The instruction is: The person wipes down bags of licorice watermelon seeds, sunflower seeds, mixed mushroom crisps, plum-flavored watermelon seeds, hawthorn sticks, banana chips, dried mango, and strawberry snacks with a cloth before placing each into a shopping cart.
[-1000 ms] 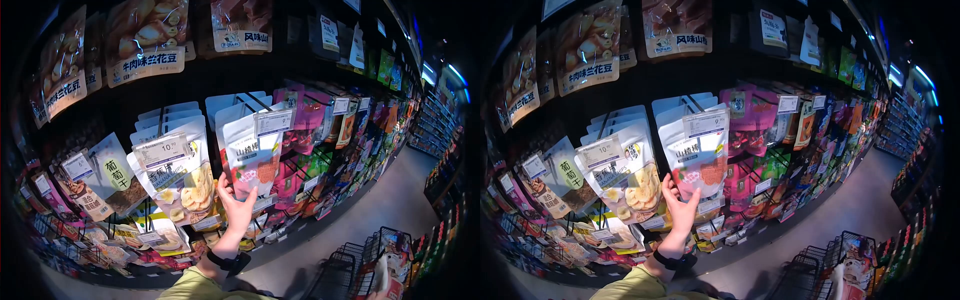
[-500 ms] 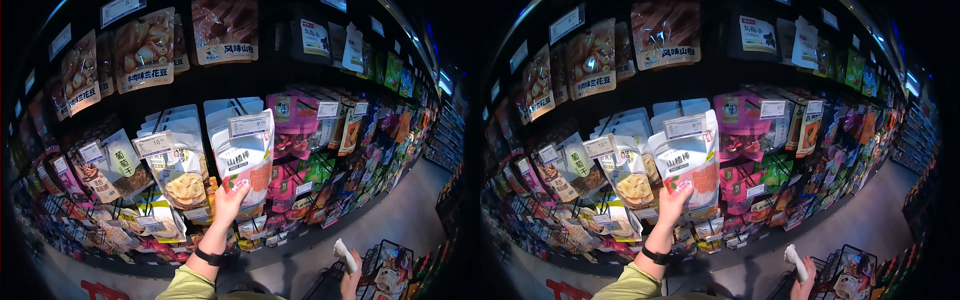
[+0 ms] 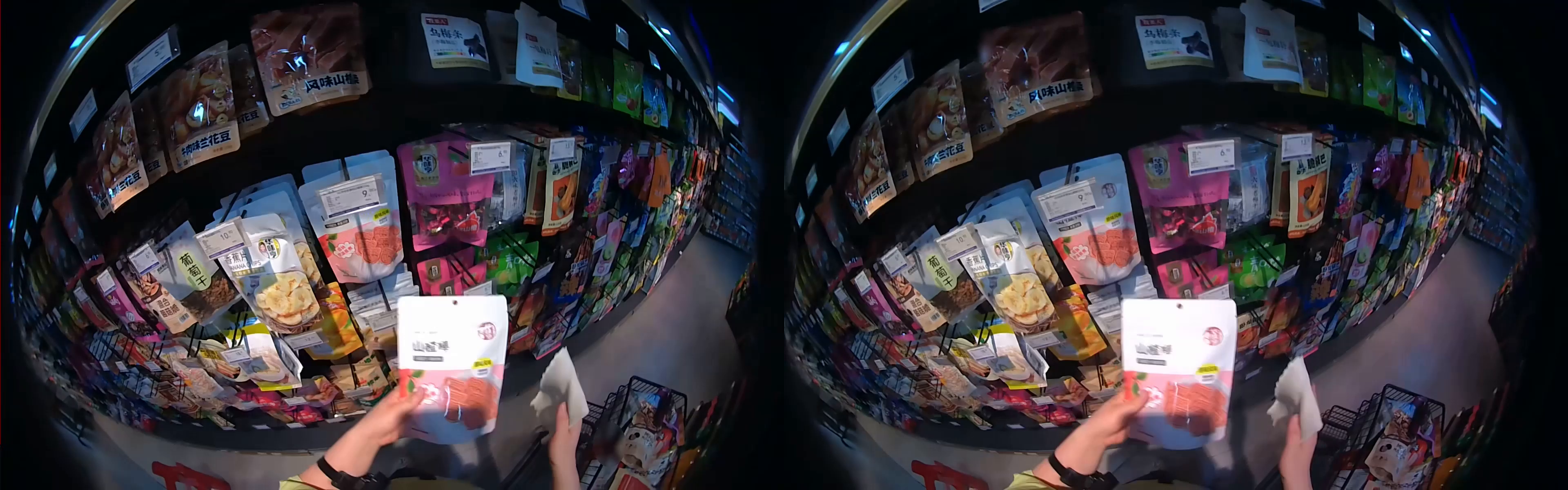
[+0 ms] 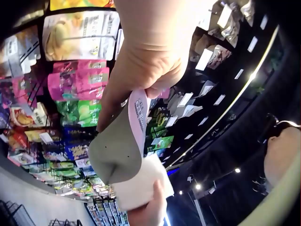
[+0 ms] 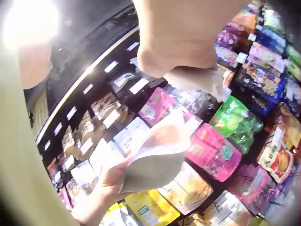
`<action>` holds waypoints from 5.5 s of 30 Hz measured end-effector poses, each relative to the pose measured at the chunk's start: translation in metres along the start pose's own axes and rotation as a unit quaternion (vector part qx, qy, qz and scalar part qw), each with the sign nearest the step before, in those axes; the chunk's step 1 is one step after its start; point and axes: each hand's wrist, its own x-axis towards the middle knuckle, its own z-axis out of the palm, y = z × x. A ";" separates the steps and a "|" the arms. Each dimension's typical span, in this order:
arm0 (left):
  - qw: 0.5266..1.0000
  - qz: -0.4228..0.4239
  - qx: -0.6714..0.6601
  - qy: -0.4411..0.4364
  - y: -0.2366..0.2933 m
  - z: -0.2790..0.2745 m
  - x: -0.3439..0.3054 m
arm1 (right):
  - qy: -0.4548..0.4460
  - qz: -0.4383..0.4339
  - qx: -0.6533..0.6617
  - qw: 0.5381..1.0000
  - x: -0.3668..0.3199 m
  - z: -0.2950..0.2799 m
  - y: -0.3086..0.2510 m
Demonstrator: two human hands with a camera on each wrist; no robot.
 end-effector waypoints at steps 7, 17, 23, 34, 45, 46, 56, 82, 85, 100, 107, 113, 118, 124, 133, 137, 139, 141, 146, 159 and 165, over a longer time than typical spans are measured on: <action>0.996 -0.074 0.011 0.046 -0.026 0.046 0.013 | -0.395 -0.350 -0.447 0.722 -0.030 0.066 -0.026; 0.944 -0.024 0.330 -0.006 -0.044 0.052 0.002 | -0.275 -0.284 -0.314 0.863 0.015 0.071 -0.028; 0.904 0.081 0.404 -0.114 -0.051 0.048 0.004 | -0.246 -0.309 -0.346 0.851 0.019 0.075 -0.047; 0.980 0.024 0.199 0.006 -0.060 0.018 0.019 | -0.307 -0.315 -0.413 0.797 -0.004 0.075 -0.026; 0.996 0.044 -0.081 0.015 -0.052 0.015 0.022 | -0.407 -0.278 -0.402 0.772 -0.009 0.048 -0.006; 0.996 0.070 -0.060 0.011 -0.051 0.017 0.021 | -0.349 -0.251 -0.307 0.849 -0.009 0.046 0.001; 0.998 -0.065 -0.022 0.004 -0.044 0.025 0.015 | -0.221 0.258 0.348 0.874 -0.002 0.030 0.032; 0.931 0.112 -0.159 -0.308 -0.051 0.019 0.014 | -0.383 -0.421 -0.345 0.746 -0.033 0.074 -0.027; 0.976 0.043 -0.072 -0.202 -0.054 0.007 0.008 | -0.355 -0.413 -0.393 0.741 -0.027 0.072 -0.037; 0.973 0.026 -0.107 -0.203 -0.034 0.019 0.006 | -0.339 -0.274 -0.429 0.791 -0.006 0.068 -0.031; 0.944 -0.038 -0.312 -0.098 -0.054 -0.012 0.009 | -0.394 -0.506 -0.364 0.675 -0.026 0.069 -0.024; 0.972 0.056 -0.105 -0.201 -0.021 0.008 0.010 | -0.256 -0.419 -0.439 0.752 0.000 0.056 -0.018; 0.948 0.065 -0.249 -0.188 -0.024 0.003 0.014 | -0.140 -0.203 -0.185 0.951 0.011 0.048 0.000; 0.933 -0.010 -0.333 -0.137 -0.043 -0.011 0.025 | -0.232 -0.439 -0.284 0.820 -0.015 0.051 0.003; 0.980 0.059 -0.140 -0.125 -0.024 0.018 0.021 | -0.250 -0.560 -0.442 0.654 -0.025 0.047 0.018; 0.979 0.077 -0.136 -0.133 -0.026 0.017 0.024 | -0.264 -0.539 -0.454 0.658 -0.027 0.036 0.018; 0.971 0.066 -0.145 -0.181 -0.026 0.011 0.026 | -0.263 -0.547 -0.440 0.662 -0.025 0.034 0.018; 0.960 0.073 -0.162 -0.218 -0.023 0.012 0.028 | -0.264 -0.544 -0.435 0.667 -0.022 0.030 0.022; 0.954 0.085 -0.167 -0.235 -0.019 0.016 0.029 | -0.301 -0.503 -0.427 0.688 -0.015 0.021 0.028; 0.928 0.139 0.291 -0.186 -0.046 0.039 0.031 | -0.137 0.255 0.120 0.950 -0.022 0.030 0.057; 0.750 0.225 0.568 -0.254 -0.054 0.063 0.042 | -0.272 0.063 0.039 0.960 -0.026 0.041 0.027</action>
